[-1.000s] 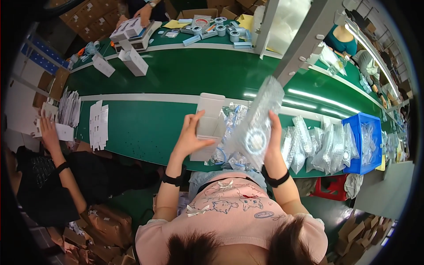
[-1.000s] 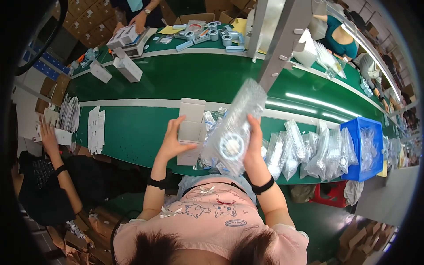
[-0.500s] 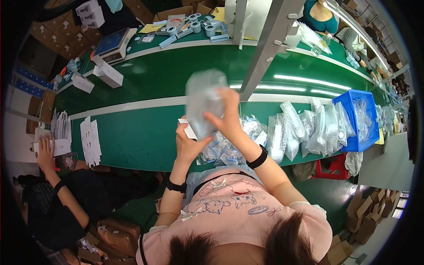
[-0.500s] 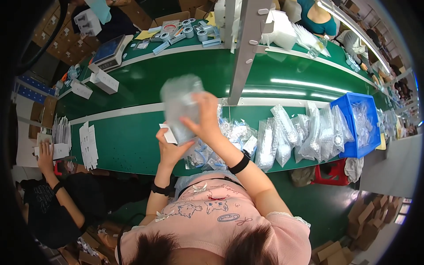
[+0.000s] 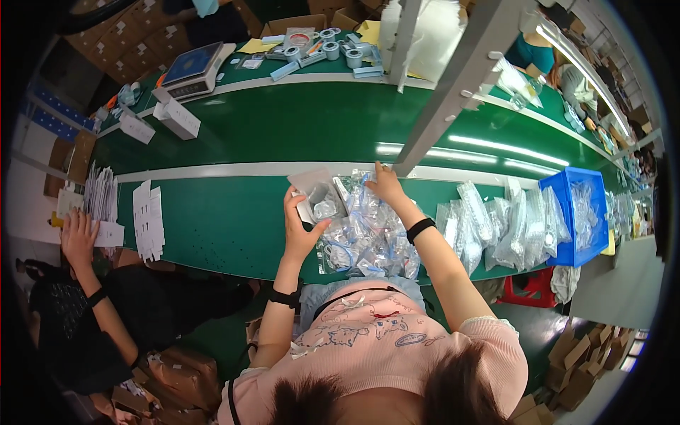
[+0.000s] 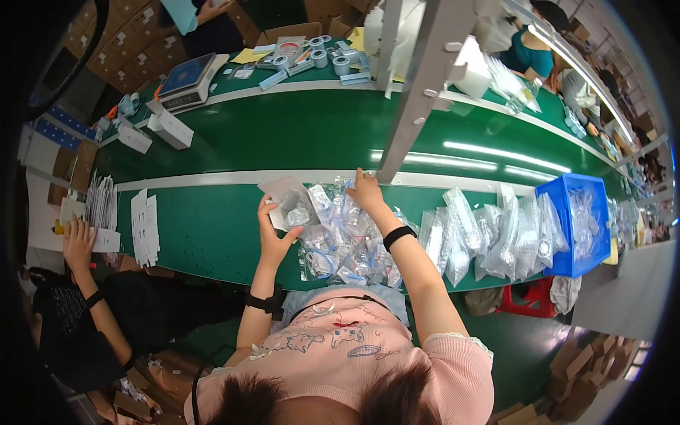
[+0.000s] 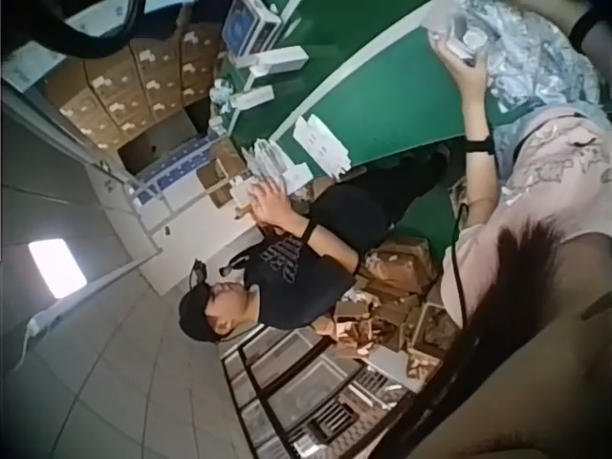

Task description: The person packages items by picking up a box, inserting a small plastic bag and a bubble-wrapped object, and then placing the box on the table. This process is repeated multiple times with additional boxes and items.

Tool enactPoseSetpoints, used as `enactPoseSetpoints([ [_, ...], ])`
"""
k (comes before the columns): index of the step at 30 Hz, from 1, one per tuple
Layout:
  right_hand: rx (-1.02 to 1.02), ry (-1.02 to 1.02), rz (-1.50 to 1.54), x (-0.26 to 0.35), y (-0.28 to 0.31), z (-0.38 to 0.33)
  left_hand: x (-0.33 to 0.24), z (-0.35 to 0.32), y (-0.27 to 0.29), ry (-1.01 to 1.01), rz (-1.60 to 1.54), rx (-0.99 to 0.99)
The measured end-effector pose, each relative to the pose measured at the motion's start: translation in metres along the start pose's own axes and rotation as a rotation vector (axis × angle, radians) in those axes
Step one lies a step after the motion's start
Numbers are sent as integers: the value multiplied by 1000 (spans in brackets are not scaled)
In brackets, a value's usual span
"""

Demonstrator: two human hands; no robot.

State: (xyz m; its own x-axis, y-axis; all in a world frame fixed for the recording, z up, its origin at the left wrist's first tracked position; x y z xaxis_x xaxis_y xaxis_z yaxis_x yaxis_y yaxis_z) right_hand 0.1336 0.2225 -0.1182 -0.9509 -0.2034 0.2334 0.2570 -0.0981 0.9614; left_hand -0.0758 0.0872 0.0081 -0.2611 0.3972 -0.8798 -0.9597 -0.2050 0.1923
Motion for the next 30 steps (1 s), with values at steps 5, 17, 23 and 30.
enactPoseSetpoints([
  [5, 368, -45, 65, -14, -34, 11, -22, 13, 3, 89, 57, -5],
  [17, -412, 447, 808, 80, 227, -53, -16, 33, 6, 240, 111, -52],
  [23, -260, 977, 340, 163, 203, -86, -5, 40, 11, 299, 68, -80],
  [30, -171, 931, 496, 161, 196, -79, 14, 32, 18, 257, 38, -113],
])
Point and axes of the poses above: each hand's wrist, its own z-axis towards the middle knuckle, its own y-axis out of the back of the hand, x = y × z, the point moved 10 cm from there along z, towards the middle knuckle, and after that the axes turned 14 degrees about -z, right-handed, at the moved point
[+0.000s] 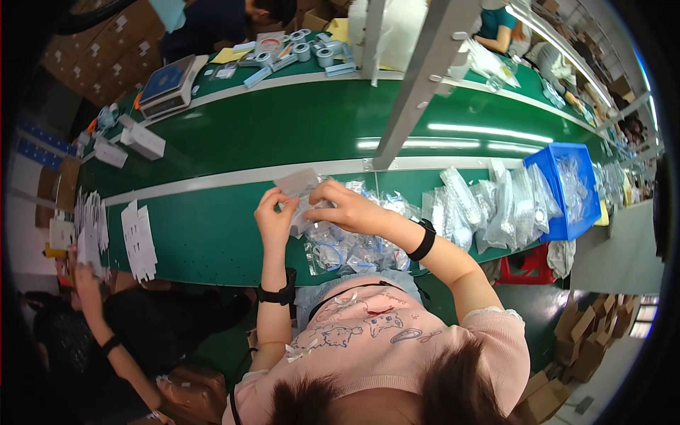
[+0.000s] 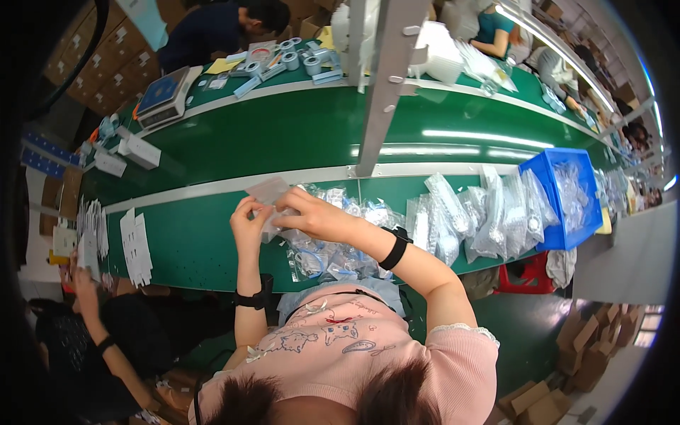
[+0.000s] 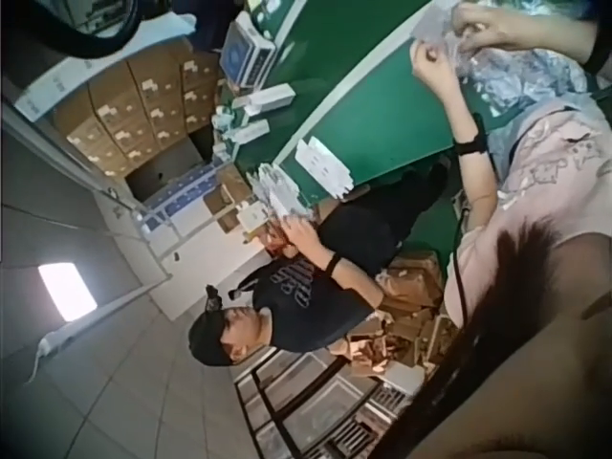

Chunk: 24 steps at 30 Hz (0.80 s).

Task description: The person packages items by picking up a box, inserting a small plastic bag and a bubble-wrapped object, and then placing the box on the table. This process is repeated multiple times with additional boxes and items.

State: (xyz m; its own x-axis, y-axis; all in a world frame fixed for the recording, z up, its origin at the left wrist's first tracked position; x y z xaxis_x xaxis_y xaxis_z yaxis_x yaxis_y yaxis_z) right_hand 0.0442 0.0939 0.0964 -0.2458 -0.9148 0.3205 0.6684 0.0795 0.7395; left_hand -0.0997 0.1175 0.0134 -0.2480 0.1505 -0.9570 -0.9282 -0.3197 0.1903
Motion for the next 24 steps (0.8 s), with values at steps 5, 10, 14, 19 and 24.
enactPoseSetpoints([
  [5, -85, 38, -8, 1, -2, -5, 10, 2, 0, -4, -39, -10],
  [10, -38, 18, -117, 3, -17, -14, 25, 0, 5, 43, -172, -20],
  [14, -64, -157, -94, -16, -15, -20, 12, -4, -5, 80, -170, -22],
  [19, -39, -136, -123, -12, -13, -6, 19, -2, -2, 10, -117, -2],
  [24, 120, -138, -255, -5, -21, 2, 10, -6, -11, 54, -244, 10],
])
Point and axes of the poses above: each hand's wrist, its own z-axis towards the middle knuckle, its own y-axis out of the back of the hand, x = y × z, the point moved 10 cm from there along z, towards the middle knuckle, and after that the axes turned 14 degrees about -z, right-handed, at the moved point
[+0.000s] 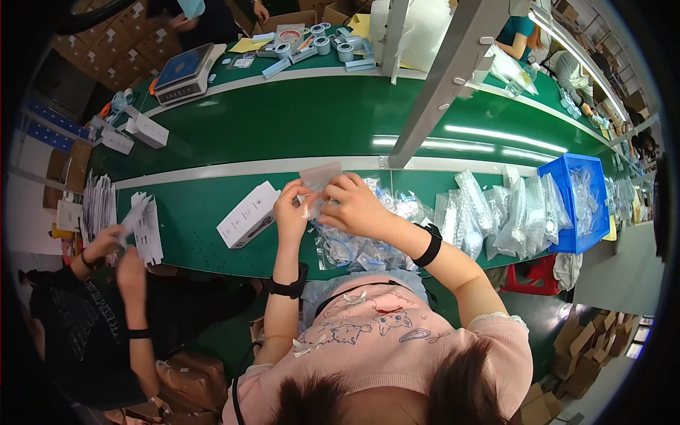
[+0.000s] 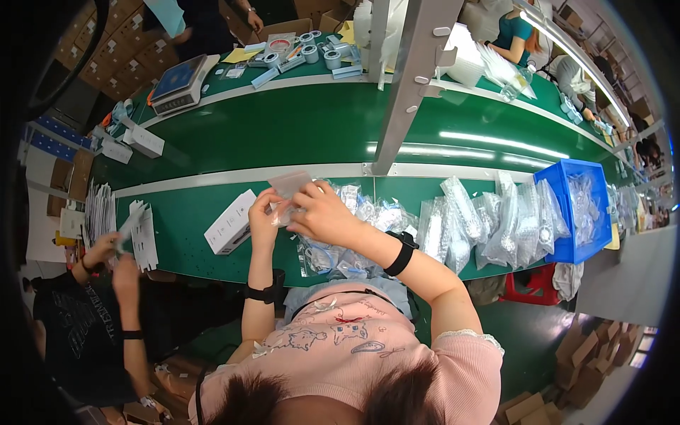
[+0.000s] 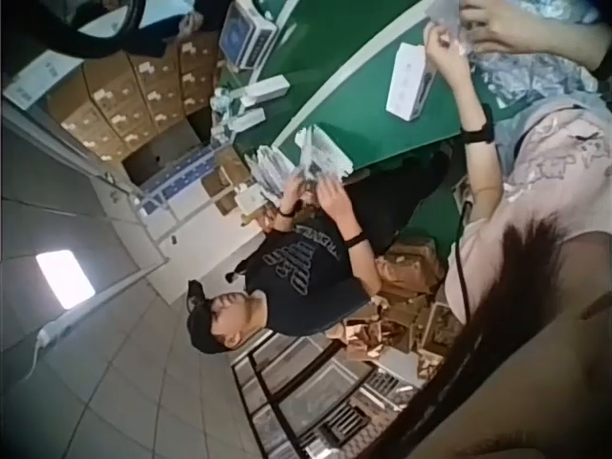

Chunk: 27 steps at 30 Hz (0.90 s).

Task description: The person packages items by picking up a box, inserting a small plastic bag and a bubble-wrapped object, and then placing the box on the table. This process is repeated multiple times with additional boxes and items.

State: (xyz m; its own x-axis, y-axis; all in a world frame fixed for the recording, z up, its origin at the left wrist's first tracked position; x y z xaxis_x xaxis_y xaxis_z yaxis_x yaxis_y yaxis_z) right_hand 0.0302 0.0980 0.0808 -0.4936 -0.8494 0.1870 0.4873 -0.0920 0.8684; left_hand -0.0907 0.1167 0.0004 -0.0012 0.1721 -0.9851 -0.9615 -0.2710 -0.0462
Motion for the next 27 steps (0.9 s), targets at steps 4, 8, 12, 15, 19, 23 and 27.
enactPoseSetpoints([
  [4, 192, -20, -188, 9, -15, -9, 7, -3, 2, 63, 42, -13],
  [8, 147, 23, -192, 7, -20, -26, 12, 1, 2, 112, 15, -23],
  [12, 235, -112, -220, -1, -23, -27, 14, -4, 0, 107, -38, -14],
  [15, -92, -275, 238, -38, -24, -41, 18, 1, 4, 72, -78, -34],
  [19, -80, -436, 675, -75, -74, -46, 25, 1, 14, 46, -237, -77],
  [23, -147, -551, 894, -122, -78, -17, -5, 23, 52, -112, 253, 67],
  [27, -506, -681, 768, -211, -73, 30, 45, 6, 114, 130, 1367, 306],
])
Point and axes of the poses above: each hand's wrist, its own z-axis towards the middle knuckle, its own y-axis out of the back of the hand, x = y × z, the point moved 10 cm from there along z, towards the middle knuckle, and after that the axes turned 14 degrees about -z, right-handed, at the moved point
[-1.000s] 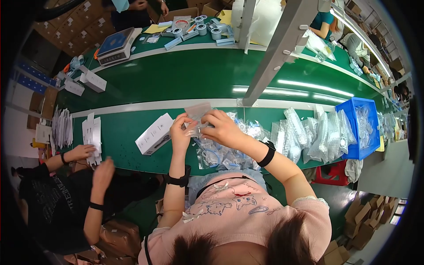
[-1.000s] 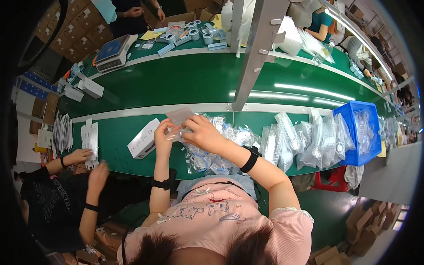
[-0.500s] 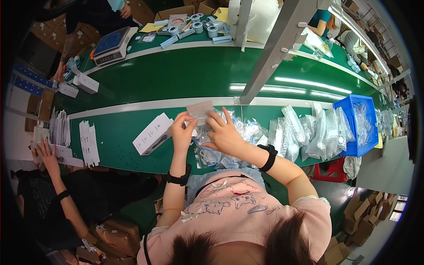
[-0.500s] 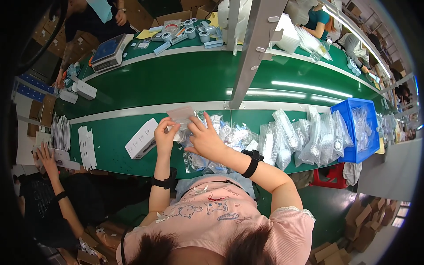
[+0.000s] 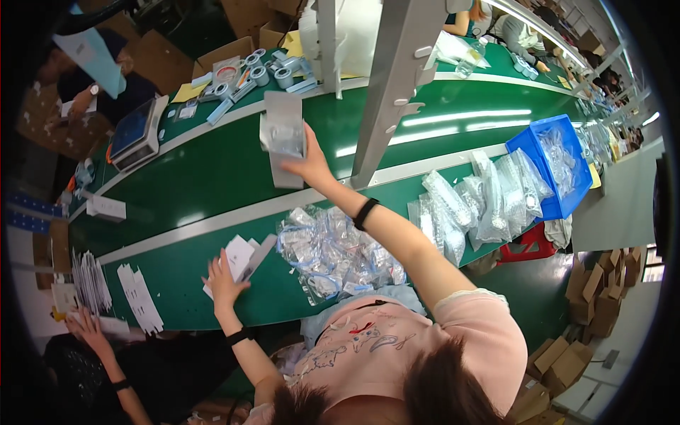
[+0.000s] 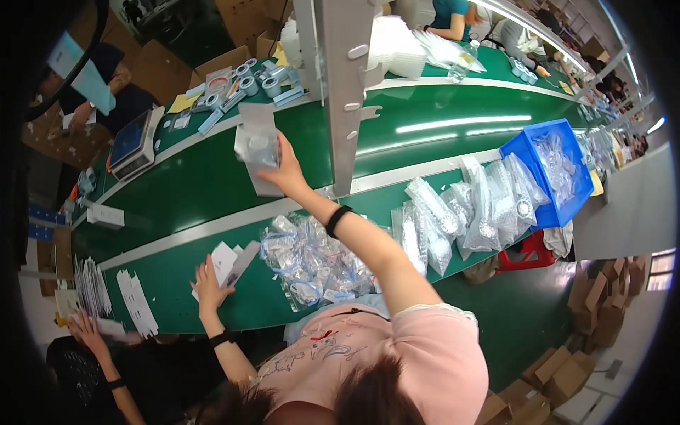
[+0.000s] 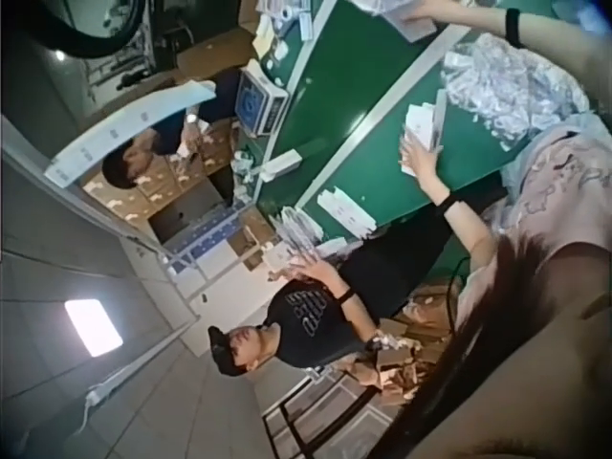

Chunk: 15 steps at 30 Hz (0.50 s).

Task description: The person packages items by picking up a box, inserting a small plastic bag and a bubble-wrapped object, and then placing the box on the table. This process is repeated multiple times with additional boxes and items.

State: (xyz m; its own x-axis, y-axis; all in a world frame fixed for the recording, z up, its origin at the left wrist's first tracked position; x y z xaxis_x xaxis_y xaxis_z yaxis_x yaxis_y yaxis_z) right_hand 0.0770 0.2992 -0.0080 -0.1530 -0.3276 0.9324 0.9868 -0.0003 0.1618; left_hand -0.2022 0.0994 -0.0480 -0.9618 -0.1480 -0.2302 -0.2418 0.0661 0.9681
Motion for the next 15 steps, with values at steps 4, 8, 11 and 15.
enactPoseSetpoints([
  [4, -353, -21, -507, -50, 31, 38, -6, -11, -40, 218, -149, 154],
  [8, -348, 20, -537, -32, 18, 7, -9, -40, -65, 284, -302, 249],
  [11, -143, -21, -594, -32, 6, -47, -7, -27, -56, 63, -302, -49],
  [15, 716, -190, -699, -16, 21, -138, -39, -13, -52, 95, -438, 100],
])
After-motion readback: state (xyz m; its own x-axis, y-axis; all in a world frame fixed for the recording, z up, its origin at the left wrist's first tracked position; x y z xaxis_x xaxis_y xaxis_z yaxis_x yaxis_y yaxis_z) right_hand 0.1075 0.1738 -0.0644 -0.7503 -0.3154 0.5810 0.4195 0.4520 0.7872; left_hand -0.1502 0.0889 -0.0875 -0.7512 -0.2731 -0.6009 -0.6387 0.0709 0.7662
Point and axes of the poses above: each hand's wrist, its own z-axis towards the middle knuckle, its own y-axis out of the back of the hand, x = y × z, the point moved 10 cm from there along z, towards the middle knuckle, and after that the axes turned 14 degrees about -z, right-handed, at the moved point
